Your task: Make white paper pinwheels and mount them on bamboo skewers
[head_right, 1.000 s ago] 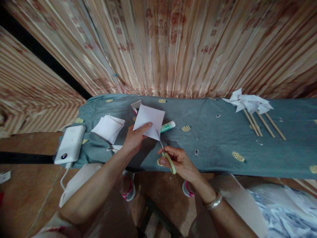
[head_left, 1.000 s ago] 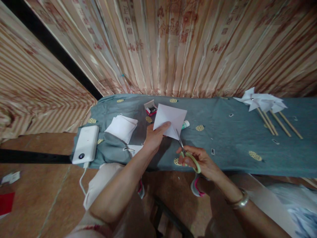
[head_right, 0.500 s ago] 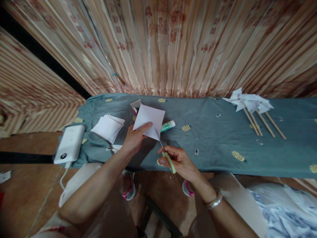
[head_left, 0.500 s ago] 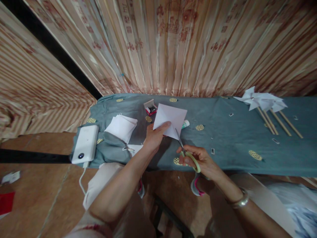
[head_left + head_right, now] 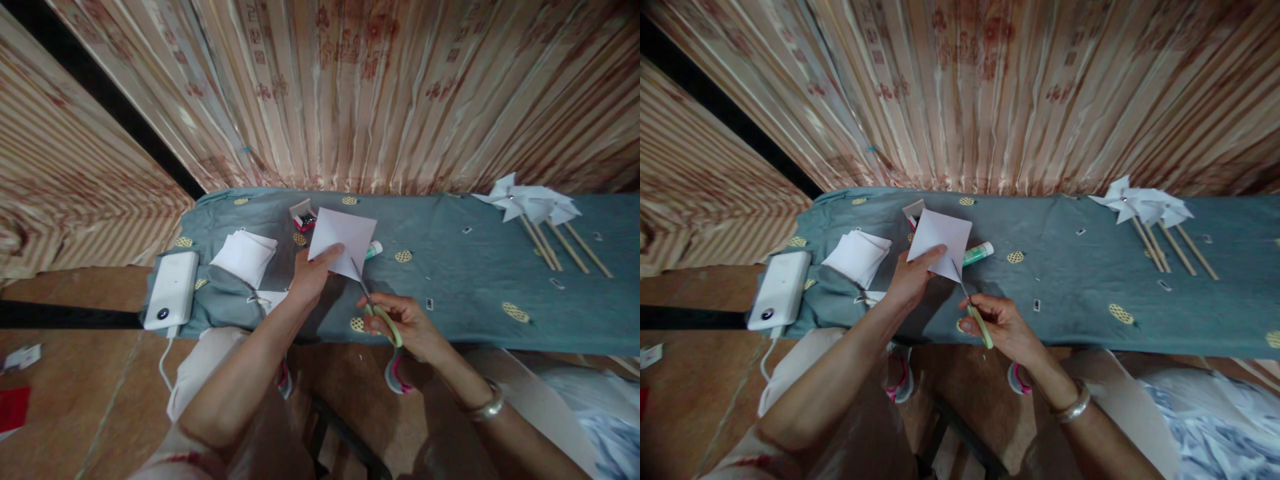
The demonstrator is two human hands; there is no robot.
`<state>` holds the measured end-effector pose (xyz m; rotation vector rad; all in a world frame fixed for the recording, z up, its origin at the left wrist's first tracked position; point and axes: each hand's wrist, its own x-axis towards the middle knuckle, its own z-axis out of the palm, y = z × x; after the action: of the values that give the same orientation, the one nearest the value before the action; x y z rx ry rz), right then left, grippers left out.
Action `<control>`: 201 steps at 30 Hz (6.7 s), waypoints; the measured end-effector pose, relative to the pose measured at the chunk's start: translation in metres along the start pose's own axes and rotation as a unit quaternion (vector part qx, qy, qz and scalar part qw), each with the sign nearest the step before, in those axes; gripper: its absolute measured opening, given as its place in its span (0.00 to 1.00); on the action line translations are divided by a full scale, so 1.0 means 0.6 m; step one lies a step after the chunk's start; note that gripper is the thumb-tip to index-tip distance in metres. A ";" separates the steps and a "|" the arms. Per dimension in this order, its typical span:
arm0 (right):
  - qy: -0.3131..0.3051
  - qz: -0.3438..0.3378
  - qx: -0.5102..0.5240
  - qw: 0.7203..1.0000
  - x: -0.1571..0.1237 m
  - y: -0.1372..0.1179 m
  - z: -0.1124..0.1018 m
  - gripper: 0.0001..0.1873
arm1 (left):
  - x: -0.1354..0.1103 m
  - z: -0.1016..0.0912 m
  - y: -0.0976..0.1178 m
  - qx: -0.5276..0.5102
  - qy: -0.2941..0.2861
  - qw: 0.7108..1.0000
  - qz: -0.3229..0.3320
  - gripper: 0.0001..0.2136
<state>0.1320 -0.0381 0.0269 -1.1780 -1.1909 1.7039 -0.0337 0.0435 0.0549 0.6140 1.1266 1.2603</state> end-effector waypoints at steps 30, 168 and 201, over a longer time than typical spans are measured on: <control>0.015 0.023 0.027 0.999 0.002 -0.007 0.004 0.24 | 0.008 -0.006 -0.007 0.014 0.000 1.000 0.007 0.19; 0.058 0.024 0.046 0.997 0.005 -0.025 0.016 0.23 | -0.006 -0.002 -0.007 0.071 -0.039 0.997 -0.012 0.12; -0.080 0.048 -0.030 0.995 -0.017 -0.045 -0.080 0.26 | 0.017 -0.015 0.004 -0.020 -0.019 1.000 0.007 0.18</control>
<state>0.1824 -0.0259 0.0481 -1.1688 -1.3081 1.8751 -0.0436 0.0518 0.0503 0.6153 1.0659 1.2758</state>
